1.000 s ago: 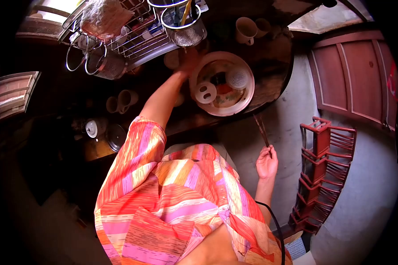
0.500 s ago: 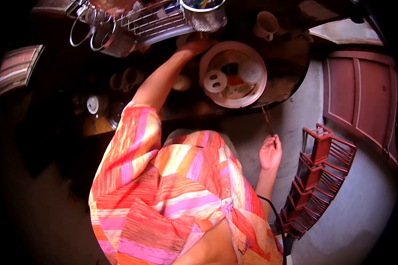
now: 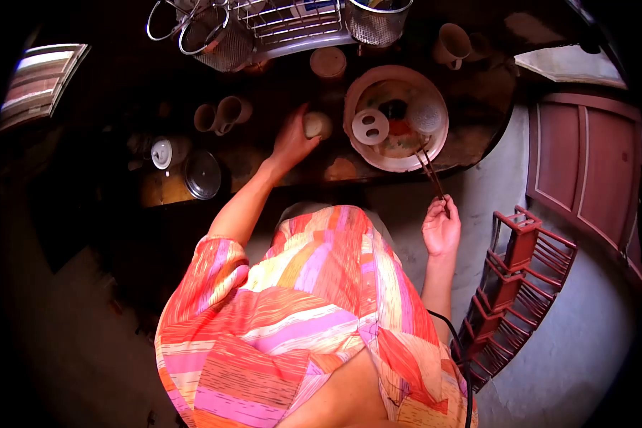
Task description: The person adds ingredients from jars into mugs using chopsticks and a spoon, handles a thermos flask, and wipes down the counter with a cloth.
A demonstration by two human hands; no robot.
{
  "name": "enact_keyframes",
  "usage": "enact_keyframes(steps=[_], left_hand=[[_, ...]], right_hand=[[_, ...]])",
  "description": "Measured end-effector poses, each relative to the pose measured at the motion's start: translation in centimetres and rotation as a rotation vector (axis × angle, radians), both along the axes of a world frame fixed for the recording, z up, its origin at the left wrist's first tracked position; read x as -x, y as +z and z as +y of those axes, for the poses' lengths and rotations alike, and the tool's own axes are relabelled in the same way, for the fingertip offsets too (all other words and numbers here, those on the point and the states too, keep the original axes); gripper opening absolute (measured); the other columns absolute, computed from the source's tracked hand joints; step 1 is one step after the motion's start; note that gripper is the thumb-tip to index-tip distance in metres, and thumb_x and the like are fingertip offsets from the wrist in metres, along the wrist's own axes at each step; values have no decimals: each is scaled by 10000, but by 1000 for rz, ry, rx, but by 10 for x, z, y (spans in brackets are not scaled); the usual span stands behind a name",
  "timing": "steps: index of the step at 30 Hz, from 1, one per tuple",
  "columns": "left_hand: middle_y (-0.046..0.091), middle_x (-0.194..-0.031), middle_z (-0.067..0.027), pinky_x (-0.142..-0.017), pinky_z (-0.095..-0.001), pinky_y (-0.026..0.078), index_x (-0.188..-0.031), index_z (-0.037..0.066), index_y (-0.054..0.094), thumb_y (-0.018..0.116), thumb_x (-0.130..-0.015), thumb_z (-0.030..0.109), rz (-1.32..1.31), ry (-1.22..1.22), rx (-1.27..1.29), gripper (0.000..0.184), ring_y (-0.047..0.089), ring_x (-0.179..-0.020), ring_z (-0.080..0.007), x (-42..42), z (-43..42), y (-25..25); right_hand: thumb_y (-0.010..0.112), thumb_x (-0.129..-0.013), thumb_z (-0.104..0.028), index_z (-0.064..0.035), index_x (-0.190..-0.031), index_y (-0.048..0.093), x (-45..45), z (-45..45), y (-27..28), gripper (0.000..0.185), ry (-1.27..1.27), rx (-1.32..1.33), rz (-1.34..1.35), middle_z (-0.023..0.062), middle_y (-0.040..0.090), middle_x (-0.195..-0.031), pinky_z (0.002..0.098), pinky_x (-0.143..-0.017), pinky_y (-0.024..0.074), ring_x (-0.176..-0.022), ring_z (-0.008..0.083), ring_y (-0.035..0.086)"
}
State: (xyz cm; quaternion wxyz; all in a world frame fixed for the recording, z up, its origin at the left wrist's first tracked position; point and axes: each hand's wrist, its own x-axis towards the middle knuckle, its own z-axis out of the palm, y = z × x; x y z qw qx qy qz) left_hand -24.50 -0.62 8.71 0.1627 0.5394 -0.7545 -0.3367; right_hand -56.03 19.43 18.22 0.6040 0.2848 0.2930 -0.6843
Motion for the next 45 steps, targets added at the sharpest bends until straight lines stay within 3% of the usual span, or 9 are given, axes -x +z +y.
enact_keyframes(steps=[2,7,8,19,27,38,41,43,45], left_hand=[[440,-1321,-233,-1009,-407,382,-1382,7,309,746,-742,161,45,88,-22,790,455,-1216,-334,7,1,18],[472,-1298,-182,-982,-352,403,-1388,-2,270,753,-741,128,761,348,34,818,469,-1203,-254,49,-23,36],[470,-1306,-173,-985,-348,399,-1387,-1,274,769,-721,130,559,312,147,840,482,-1187,-267,58,-33,40],[543,-1210,-163,-936,-378,427,-1252,13,450,750,-688,202,493,318,289,667,534,-1114,-270,164,-151,23],[547,-1204,-144,-936,-390,418,-1221,31,491,695,-729,351,186,98,394,622,529,-1111,-273,153,-168,9],[553,-1195,-117,-936,-407,405,-1179,57,547,619,-786,556,80,63,462,640,522,-1108,-278,147,-159,10],[650,-1022,-88,-830,-386,478,-1104,51,588,511,-916,436,-37,114,59,436,616,-952,-262,122,-133,26],[670,-962,-69,-783,-356,488,-1040,55,642,526,-931,315,566,150,5,305,626,-898,-211,91,-94,-29],[672,-944,-51,-750,-317,487,-1014,57,670,572,-909,251,800,298,-625,241,619,-863,-156,58,-47,3]], right_hand=[[553,-921,-127,-28,-906,618,0,8,0,119,-9,-34,-9,106,612,-884,231,-710,565,-793,156,617],[543,-926,-131,-30,-904,608,-1,25,-10,122,-63,-72,-18,98,615,-862,234,-706,567,-797,161,622],[541,-928,-133,-28,-904,607,-4,26,-9,126,-68,-78,-33,97,616,-857,236,-704,568,-797,161,622],[550,-925,-145,-31,-898,599,13,59,-3,128,-181,-110,-22,99,608,-851,235,-698,567,-791,159,621],[554,-920,-133,-26,-887,609,16,54,-2,125,-174,-102,-33,99,607,-849,237,-698,567,-790,163,621],[549,-923,-134,-24,-900,620,7,33,6,133,-58,-82,2,106,618,-864,236,-702,566,-779,161,621],[542,-926,-135,-21,-903,620,0,30,5,140,-48,-48,-3,112,620,-871,234,-700,566,-776,157,621],[534,-930,-136,-17,-904,618,-6,24,8,148,-32,-44,-8,113,622,-874,233,-702,566,-778,152,622],[528,-932,-132,-9,-908,616,-12,14,8,153,15,-34,-37,127,618,-883,236,-699,567,-782,158,623]])
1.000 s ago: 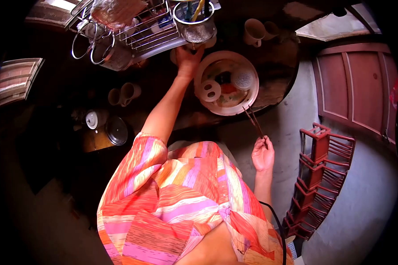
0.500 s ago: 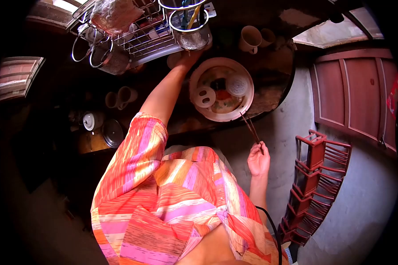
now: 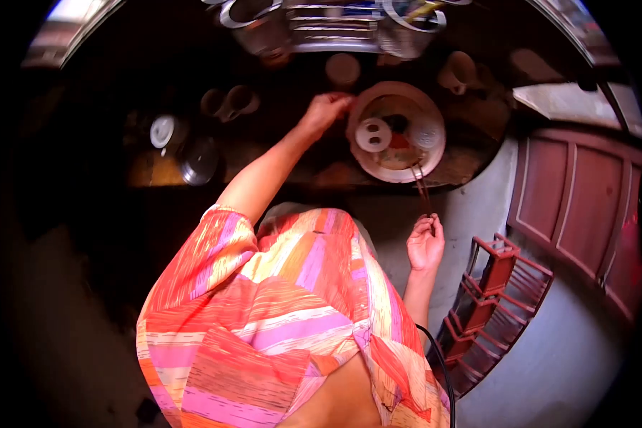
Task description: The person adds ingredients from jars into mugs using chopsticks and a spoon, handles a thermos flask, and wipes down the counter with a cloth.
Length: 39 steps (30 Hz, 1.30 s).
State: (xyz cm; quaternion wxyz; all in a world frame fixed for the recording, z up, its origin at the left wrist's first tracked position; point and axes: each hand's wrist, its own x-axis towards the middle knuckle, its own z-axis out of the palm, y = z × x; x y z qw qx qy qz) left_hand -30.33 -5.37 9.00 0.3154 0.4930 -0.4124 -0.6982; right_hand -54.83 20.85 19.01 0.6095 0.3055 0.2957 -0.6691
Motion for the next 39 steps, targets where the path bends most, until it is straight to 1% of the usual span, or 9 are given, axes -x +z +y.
enact_keyframes(steps=[5,12,18,21,25,30,33,36,39], left_hand=[[671,-823,-43,-668,-269,492,-909,29,703,690,-824,302,-154,-13,-171,286,603,-745,-116,-71,99,5],[631,-686,-28,-587,-254,469,-669,38,586,633,-879,323,-168,129,-236,358,554,-584,-100,-126,147,1],[622,-1070,-50,-801,-221,455,-1272,58,543,550,-940,221,104,-106,-166,369,555,-930,-96,-151,124,71],[612,-1080,-35,-737,-209,460,-1258,71,557,659,-874,200,-80,-140,241,417,550,-879,-72,-163,110,131],[645,-963,7,-653,-187,458,-1187,63,601,683,-856,203,144,-98,191,369,556,-786,-39,-176,92,168],[660,-982,-58,-810,-260,510,-1112,7,617,616,-892,88,453,38,231,234,624,-898,-118,-184,79,188],[662,-946,-49,-820,-268,508,-1044,8,640,612,-893,82,391,-51,374,171,625,-883,-126,-190,62,209],[643,-861,-6,-642,-222,438,-917,62,657,598,-919,195,157,67,702,147,567,-749,-72,-207,24,272],[658,-913,-26,-665,-242,473,-961,44,660,581,-931,203,-109,218,1101,180,593,-787,-90,-217,-25,346]], right_hand=[[514,-932,-103,23,-943,605,-24,-32,-1,155,117,88,-67,165,608,-902,256,-702,567,-783,190,622],[507,-933,-99,22,-963,599,-90,-83,16,155,322,128,-86,152,615,-867,292,-707,569,-775,204,621],[532,-931,-98,6,-936,599,-167,-125,29,124,406,258,-194,102,621,-813,265,-699,559,-737,166,611],[538,-936,-135,-12,-907,635,-204,-136,39,159,446,279,-1,111,655,-832,294,-706,577,-785,199,647],[538,-946,-192,-46,-927,625,-241,-142,43,171,451,346,136,82,658,-857,292,-723,570,-804,184,645],[551,-943,-203,-47,-945,625,-274,-143,63,173,456,455,123,68,649,-891,270,-741,562,-812,156,636],[563,-936,-235,-54,-1107,581,-286,-144,74,249,413,621,-8,84,631,-1022,293,-817,542,-921,170,624],[590,-919,-256,-80,-1265,483,-286,-137,95,402,594,758,53,92,602,-1118,318,-878,513,-1014,181,595],[598,-913,-217,-66,-1196,520,-276,-118,94,330,867,626,356,61,610,-1042,269,-791,524,-910,151,620]])
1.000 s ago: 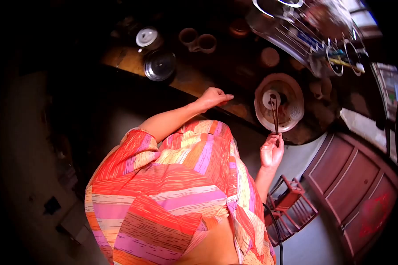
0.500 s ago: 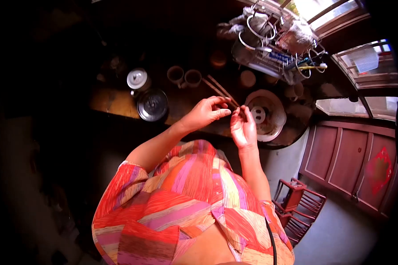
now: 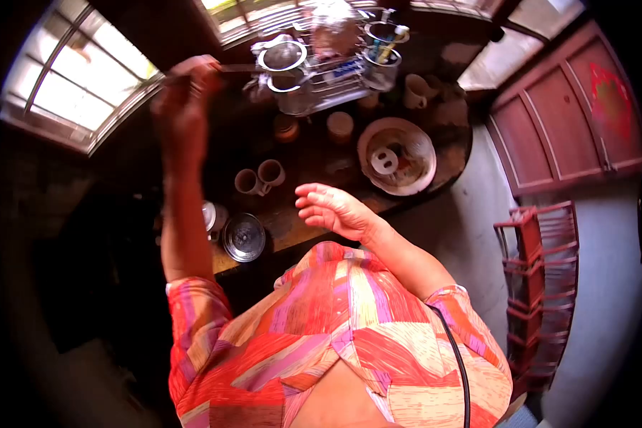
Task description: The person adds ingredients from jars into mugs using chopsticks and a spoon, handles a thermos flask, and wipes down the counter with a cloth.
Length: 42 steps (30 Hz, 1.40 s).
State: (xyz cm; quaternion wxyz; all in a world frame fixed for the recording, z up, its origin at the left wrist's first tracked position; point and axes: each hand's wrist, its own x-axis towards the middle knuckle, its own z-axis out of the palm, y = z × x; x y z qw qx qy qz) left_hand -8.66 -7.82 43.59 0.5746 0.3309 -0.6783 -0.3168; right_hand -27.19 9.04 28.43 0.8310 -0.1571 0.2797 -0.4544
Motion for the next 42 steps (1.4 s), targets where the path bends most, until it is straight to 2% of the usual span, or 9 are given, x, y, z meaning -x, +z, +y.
enact_keyframes(steps=[9,14,21,27,30,32,34,37,42], left_hand=[[702,-872,-129,-718,-322,526,-974,57,700,732,-775,251,-591,-47,-164,280,672,-786,-214,70,-98,21],[692,-977,-34,-797,-289,502,-1069,156,689,647,-868,362,-927,85,-72,291,643,-913,-142,72,-122,-25],[699,-812,-98,-712,-312,516,-962,15,681,687,-807,200,-666,-186,-165,241,659,-746,-170,67,-98,-20],[591,-1149,-140,-840,-320,505,-1289,25,479,717,-787,95,-425,-181,-199,560,598,-988,-227,37,-69,-19],[558,-1206,-146,-862,-339,502,-1341,39,415,654,-852,88,-83,-139,-302,546,590,-1012,-233,11,-42,-64],[674,-1020,-25,-759,-264,501,-1107,121,660,571,-931,286,29,92,-172,258,623,-893,-123,10,-28,-103],[653,-1009,-7,-733,-244,483,-1096,75,637,507,-961,215,82,95,-474,235,576,-834,-92,19,-12,-184],[684,-931,-84,-730,-298,506,-1047,-5,651,517,-915,150,-323,-159,-670,244,638,-823,-161,53,10,-285],[680,-907,-129,-796,-346,496,-1047,7,651,635,-822,147,-549,-166,-574,266,647,-891,-271,137,-9,-325]], right_hand=[[588,-912,-159,-49,-1150,554,72,47,-39,265,-234,-152,184,76,634,-987,266,-743,523,-837,142,626],[558,-928,-149,-64,-1113,560,108,57,-42,204,-330,-204,218,56,631,-966,256,-707,521,-800,132,617],[547,-936,-157,-60,-1108,557,114,52,-47,198,-250,-255,266,50,627,-959,255,-708,526,-800,128,616],[537,-942,-162,-50,-1112,553,107,35,-44,204,-163,-244,309,47,625,-963,244,-719,522,-804,117,610],[542,-940,-162,-52,-1112,553,108,32,-46,205,-164,-242,311,47,623,-965,241,-714,522,-800,114,610],[550,-935,-158,-57,-1108,552,112,36,-48,200,-183,-256,321,46,622,-965,236,-708,522,-797,112,612],[554,-932,-155,-59,-1105,551,117,43,-53,198,-198,-277,333,44,621,-961,234,-705,522,-795,111,612],[572,-922,-142,-63,-1102,546,125,49,-53,199,-186,-318,383,38,616,-955,221,-694,523,-789,105,613],[601,-912,-160,-65,-1085,554,142,56,-45,203,-221,-335,454,31,619,-947,218,-689,528,-778,98,614]])
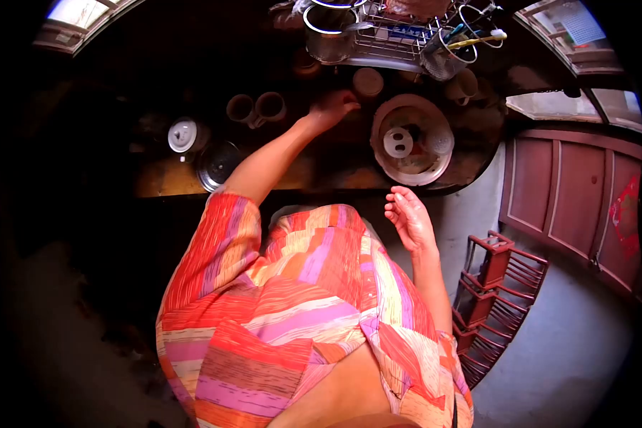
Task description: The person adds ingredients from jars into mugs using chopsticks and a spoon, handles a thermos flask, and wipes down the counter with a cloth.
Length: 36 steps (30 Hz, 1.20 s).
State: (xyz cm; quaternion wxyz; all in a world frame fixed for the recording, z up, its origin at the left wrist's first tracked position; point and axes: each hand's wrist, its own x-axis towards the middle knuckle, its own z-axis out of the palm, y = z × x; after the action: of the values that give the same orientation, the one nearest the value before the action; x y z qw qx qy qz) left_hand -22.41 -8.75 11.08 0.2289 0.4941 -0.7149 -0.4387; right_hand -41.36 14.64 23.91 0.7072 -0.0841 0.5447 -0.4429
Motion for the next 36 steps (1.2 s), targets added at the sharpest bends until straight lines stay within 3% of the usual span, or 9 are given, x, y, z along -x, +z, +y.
enact_keyframes(steps=[3,5,12,15,17,21,25,31,36], left_hand=[[625,-1071,-157,-889,-380,450,-1183,25,570,744,-731,228,91,-103,-3,525,571,-1068,-304,40,-36,-28],[522,-1216,-169,-943,-424,393,-1280,54,469,800,-664,286,-202,-95,636,737,470,-1158,-320,59,-58,-52],[376,-1364,-239,-1066,-448,298,-1386,51,303,823,-573,217,-189,-408,492,980,363,-1263,-396,71,-79,-39],[376,-1363,-249,-1053,-454,314,-1394,54,301,784,-592,202,-342,-264,1032,948,371,-1255,-402,77,-90,-87],[375,-1358,-264,-1048,-455,320,-1405,55,289,755,-636,224,-112,-327,435,915,374,-1250,-407,60,-77,-66],[431,-1312,-227,-1041,-427,341,-1424,79,279,791,-657,362,-71,-472,287,965,409,-1220,-377,9,-31,4],[415,-1285,-220,-1033,-432,347,-1399,68,326,803,-600,408,-59,-606,207,991,376,-1223,-379,-29,37,92],[475,-1226,-197,-982,-439,401,-1312,60,456,765,-622,361,75,-601,321,814,449,-1147,-361,-68,99,144],[569,-1152,-130,-914,-416,451,-1203,76,563,695,-694,338,191,-615,685,588,546,-1041,-305,-87,108,139]], right_hand=[[594,-921,-194,-70,-1065,568,19,13,-4,192,-65,12,-1,32,630,-932,233,-688,537,-779,104,622],[591,-922,-206,-66,-1067,565,30,24,-4,203,-118,9,-12,38,632,-929,241,-686,540,-780,112,625],[525,-956,-180,-49,-1106,550,59,45,-9,200,-118,-53,86,56,629,-936,237,-688,541,-776,112,620],[519,-958,-162,-48,-1109,547,58,36,-13,192,-46,-90,119,45,622,-944,223,-695,533,-777,97,609],[522,-954,-161,-50,-1120,541,54,24,-16,201,48,-65,163,45,624,-949,235,-695,531,-782,118,616],[537,-949,-258,-52,-1271,445,44,-6,-53,392,133,-45,150,104,550,-1172,323,-842,511,-1023,185,569],[439,-880,-610,-119,-1478,118,16,-44,-78,838,118,-231,-341,205,207,-1494,617,-995,343,-1378,375,217],[358,-909,-608,-163,-1408,335,-69,-66,-57,669,198,-209,-787,108,378,-1431,629,-870,459,-1260,362,429],[345,-962,-478,-154,-1391,359,-105,-54,-59,538,106,-113,-835,90,402,-1416,420,-1061,364,-1296,267,402]])
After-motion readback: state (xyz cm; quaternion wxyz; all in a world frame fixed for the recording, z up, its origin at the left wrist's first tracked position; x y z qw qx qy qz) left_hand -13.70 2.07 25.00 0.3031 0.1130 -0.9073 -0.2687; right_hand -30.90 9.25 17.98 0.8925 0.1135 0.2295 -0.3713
